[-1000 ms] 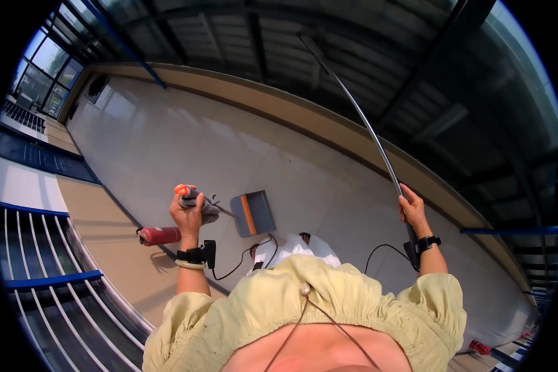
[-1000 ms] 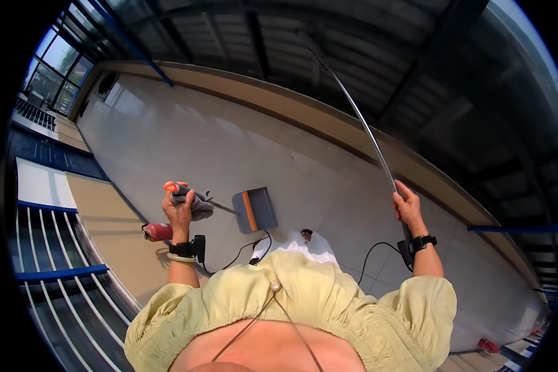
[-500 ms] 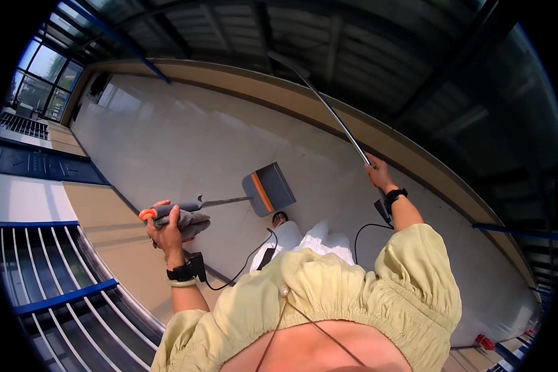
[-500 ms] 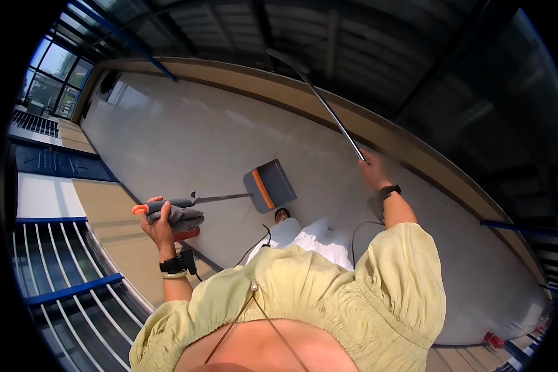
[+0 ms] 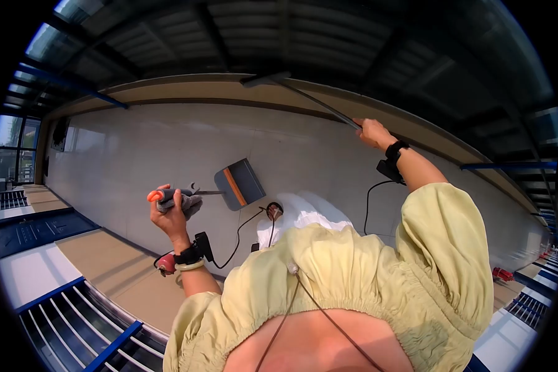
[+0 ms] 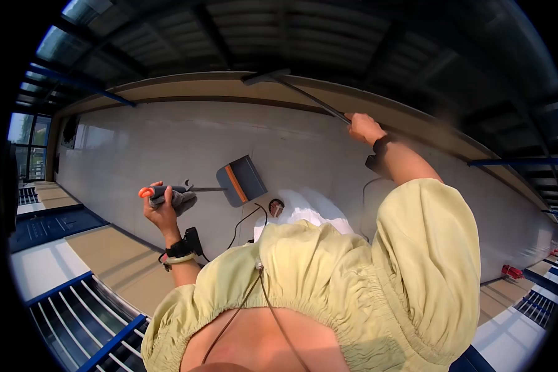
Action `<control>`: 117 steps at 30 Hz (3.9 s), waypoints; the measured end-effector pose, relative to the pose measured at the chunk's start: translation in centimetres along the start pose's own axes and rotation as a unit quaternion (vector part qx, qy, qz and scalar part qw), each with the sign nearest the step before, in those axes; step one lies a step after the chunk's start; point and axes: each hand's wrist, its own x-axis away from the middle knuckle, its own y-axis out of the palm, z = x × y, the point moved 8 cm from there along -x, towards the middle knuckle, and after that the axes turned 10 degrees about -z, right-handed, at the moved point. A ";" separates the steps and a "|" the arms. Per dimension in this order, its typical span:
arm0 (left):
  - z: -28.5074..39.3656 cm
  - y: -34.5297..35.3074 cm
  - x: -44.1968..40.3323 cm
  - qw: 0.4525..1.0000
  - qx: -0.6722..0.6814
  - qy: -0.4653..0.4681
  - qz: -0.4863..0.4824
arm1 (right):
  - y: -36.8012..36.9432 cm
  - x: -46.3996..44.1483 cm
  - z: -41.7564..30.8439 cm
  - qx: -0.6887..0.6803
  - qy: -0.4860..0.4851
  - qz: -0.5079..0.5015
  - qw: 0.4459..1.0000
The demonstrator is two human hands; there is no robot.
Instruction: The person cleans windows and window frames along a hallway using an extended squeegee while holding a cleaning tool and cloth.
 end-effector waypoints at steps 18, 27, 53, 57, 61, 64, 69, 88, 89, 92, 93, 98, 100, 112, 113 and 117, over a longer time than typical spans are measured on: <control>4.0 -2.7 3.0 0.987 0.007 -0.078 0.137 | 4.9 16.0 11.5 -0.165 0.063 -0.025 0.984; -1.4 -8.1 1.2 0.976 0.112 -0.081 0.167 | 7.5 -1.1 -8.5 -0.329 -0.052 -0.124 0.935; -20.7 -27.2 -17.9 0.974 -0.047 -0.096 0.201 | 8.1 -8.2 -31.2 -0.494 -0.083 -0.041 0.864; -20.5 -29.4 -23.4 0.965 -0.024 -0.107 0.239 | 3.1 -19.7 -41.4 -0.468 -0.148 -0.066 0.869; -22.0 -32.0 -22.4 0.953 -0.003 -0.120 0.277 | 1.8 -31.6 -49.3 -0.431 -0.207 -0.059 0.876; -22.8 -32.7 -21.6 0.941 0.013 -0.133 0.311 | -0.3 -36.4 -55.2 -0.376 -0.212 -0.091 0.897; -24.3 -34.3 -21.4 0.928 0.078 -0.133 0.340 | 1.9 -37.9 -58.1 -0.348 -0.193 -0.072 0.915; -31.7 -36.7 -27.1 0.973 0.059 -0.133 0.182 | 1.9 -26.7 -54.9 -0.314 0.033 -0.103 0.943; -32.3 -36.6 -27.4 0.975 0.056 -0.133 0.169 | 2.4 -24.1 -52.4 -0.342 0.033 -0.086 0.935; -33.6 -36.3 -28.9 0.984 0.053 -0.112 0.127 | 4.1 -16.8 -46.0 -0.280 0.078 -0.029 0.956; -33.5 -36.6 -29.6 0.987 0.049 -0.097 0.115 | 4.5 -14.0 -44.7 -0.273 0.099 0.005 0.957; -34.0 -36.6 -30.9 0.995 0.061 -0.044 0.059 | 1.0 0.9 -43.8 -0.281 0.172 0.101 0.939; -32.0 -35.6 -30.6 0.997 0.052 -0.035 0.044 | -2.4 6.0 -43.7 -0.263 0.162 0.125 0.943; -35.6 -35.3 -29.5 0.991 0.122 -0.035 0.051 | -13.5 19.4 -57.9 -0.073 0.124 0.295 0.944; -35.6 -35.4 -29.6 0.990 0.121 -0.034 0.057 | -13.2 19.5 -58.3 -0.079 0.122 0.297 0.944; -35.3 -35.3 -29.7 0.985 0.135 -0.075 0.072 | -11.7 17.1 -57.7 -0.124 0.083 0.291 0.945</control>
